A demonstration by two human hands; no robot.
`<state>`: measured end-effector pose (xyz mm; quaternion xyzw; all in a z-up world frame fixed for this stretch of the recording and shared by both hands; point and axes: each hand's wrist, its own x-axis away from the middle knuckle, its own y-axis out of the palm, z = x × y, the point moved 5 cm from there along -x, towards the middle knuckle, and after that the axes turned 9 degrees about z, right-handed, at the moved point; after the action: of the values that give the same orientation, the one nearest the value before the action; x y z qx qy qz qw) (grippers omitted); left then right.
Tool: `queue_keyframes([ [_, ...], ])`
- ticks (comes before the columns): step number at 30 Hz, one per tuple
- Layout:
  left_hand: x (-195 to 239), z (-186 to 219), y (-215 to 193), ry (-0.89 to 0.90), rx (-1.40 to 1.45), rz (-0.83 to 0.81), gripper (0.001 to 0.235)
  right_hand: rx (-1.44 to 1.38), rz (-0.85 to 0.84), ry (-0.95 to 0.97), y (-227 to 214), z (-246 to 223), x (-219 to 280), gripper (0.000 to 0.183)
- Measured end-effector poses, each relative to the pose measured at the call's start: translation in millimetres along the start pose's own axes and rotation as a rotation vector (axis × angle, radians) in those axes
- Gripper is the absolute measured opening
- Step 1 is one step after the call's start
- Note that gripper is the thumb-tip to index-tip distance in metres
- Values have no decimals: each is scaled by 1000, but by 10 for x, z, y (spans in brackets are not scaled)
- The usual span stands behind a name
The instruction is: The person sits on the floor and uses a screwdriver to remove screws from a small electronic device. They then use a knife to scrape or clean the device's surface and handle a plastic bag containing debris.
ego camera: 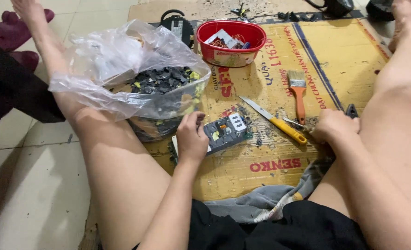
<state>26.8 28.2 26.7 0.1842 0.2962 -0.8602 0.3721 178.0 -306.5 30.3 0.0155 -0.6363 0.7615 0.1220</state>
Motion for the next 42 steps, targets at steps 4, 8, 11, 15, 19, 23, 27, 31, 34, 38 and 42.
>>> queue_keyframes([
  [4, 51, -154, 217, -159, -355, -320, 44, -119, 21, 59, 251, 43, -200, 29],
  [8, 241, -249, 389, -52, -499, -467, 105, -134, 44, 45, 48, -10, -32, 39],
  [11, 242, -179, 397, 61, -482, -395, 110, -205, 93, -71, -117, -111, 47, 24],
  [15, 235, -17, 383, 39, -431, -481, 103, -489, 91, -315, -501, -463, 643, 52],
  [19, 269, -86, 514, 66, -435, -449, 105, -550, -20, -404, -400, -606, 863, 46],
  [23, 266, -105, 527, 57, -469, -463, 98, -766, -151, -287, -273, -626, 1102, 41],
  [27, 215, -212, 583, 116, -454, -455, 90, -913, -268, -73, -75, -539, 1397, 41],
  [31, 97, -70, 555, 156, -502, -385, 82, -1210, -248, 136, -5, -505, 1624, 35],
  [34, 89, 43, 510, 124, -489, -391, 81, -1290, -188, 120, 20, -472, 1591, 36],
  [38, 227, -49, 567, 138, -527, -426, 86, -1269, -144, 80, 165, -413, 1457, 28],
  [42, 236, 38, 579, 43, -504, -444, 92, -1417, -159, 121, 283, -408, 1410, 33],
])
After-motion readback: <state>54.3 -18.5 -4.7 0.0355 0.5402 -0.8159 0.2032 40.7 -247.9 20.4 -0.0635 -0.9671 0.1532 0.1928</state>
